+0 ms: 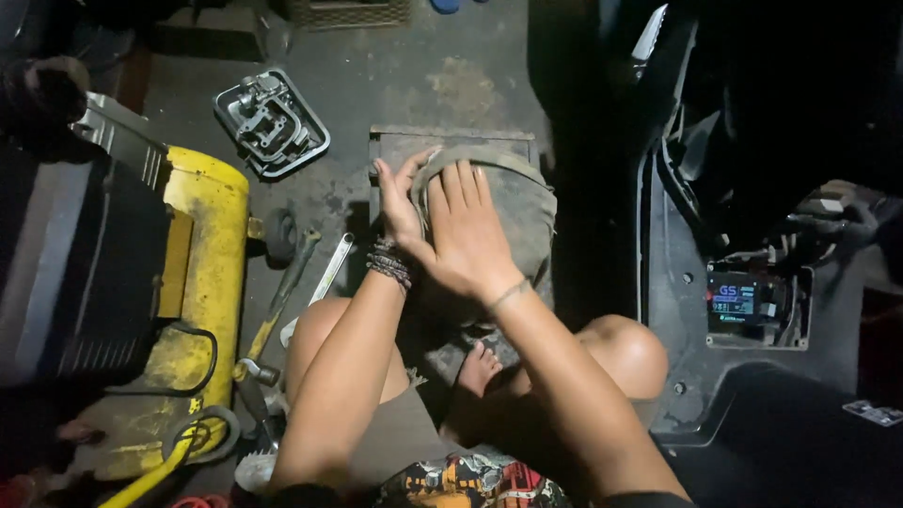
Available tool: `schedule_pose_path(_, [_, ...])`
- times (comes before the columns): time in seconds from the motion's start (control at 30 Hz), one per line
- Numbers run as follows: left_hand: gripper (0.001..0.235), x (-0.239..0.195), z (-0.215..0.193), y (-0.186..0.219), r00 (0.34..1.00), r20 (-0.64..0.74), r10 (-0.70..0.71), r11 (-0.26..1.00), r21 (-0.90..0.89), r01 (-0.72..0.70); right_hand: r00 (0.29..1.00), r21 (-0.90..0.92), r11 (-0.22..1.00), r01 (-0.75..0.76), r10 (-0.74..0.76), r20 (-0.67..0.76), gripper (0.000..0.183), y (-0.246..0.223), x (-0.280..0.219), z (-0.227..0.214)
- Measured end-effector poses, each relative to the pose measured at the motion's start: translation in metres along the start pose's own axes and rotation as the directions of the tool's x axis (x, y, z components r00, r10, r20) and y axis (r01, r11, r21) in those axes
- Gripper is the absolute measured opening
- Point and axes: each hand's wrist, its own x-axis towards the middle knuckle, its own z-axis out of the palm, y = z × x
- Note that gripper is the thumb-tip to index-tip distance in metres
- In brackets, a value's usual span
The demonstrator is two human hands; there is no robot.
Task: Cleaning a motorcycle cylinder head by wiping it thoroughly with a cloth.
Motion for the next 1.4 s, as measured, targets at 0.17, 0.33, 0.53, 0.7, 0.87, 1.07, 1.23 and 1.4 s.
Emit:
schedule_pose_path(0.17, [0.087, 0.002, 0.006, 0.006, 0.998, -0.057, -0.034, 0.998, 0.051, 0.037, 0.999, 0.009, 1.0, -0.02, 0.021, -0.03, 0.082, 0.017, 0.014, 0.014])
schedule_pose_path(0.33, [0.089, 0.012, -0.002, 0.002, 0.999, -0.013, 0.037, 0.977, 0.209, -0.033, 0.989, -0.001, 0.99, -0.139, 0.139, 0.059, 0.089, 0.045, 0.031, 0.02])
schedule_pose_path(0.53, [0.097, 0.015, 0.005, -0.001, 0.999, 0.016, 0.033, 0.984, 0.175, -0.036, 0.964, -0.075, 0.975, -0.208, 0.217, 0.154, 0.081, 0.032, -0.028, -0.029])
schedule_pose_path(0.7, [0.095, 0.005, 0.013, 0.003, 0.998, 0.023, 0.051, 0.982, 0.178, -0.055, 0.971, -0.055, 0.975, -0.215, 0.219, 0.094, 0.074, 0.059, -0.028, -0.021])
schedule_pose_path(0.87, [0.086, 0.005, 0.012, -0.002, 0.994, 0.005, 0.112, 0.966, 0.236, -0.11, 0.973, -0.047, 0.973, -0.225, 0.227, 0.033, 0.074, 0.042, -0.049, -0.022])
schedule_pose_path(1.07, [0.093, 0.013, 0.01, -0.008, 0.998, 0.051, 0.048, 0.991, 0.118, -0.054, 0.969, -0.102, 0.964, -0.245, 0.247, 0.007, 0.085, -0.009, -0.087, -0.011])
schedule_pose_path(1.23, [0.092, 0.026, -0.003, -0.013, 0.993, 0.107, 0.041, 0.987, 0.15, -0.057, 0.992, -0.045, 0.993, -0.108, 0.105, -0.072, 0.069, -0.045, -0.07, -0.002])
schedule_pose_path(1.4, [0.096, 0.015, 0.0, -0.007, 0.993, 0.118, 0.015, 0.973, 0.226, -0.041, 0.998, -0.001, 0.999, -0.047, 0.047, -0.044, 0.071, -0.039, -0.074, -0.007])
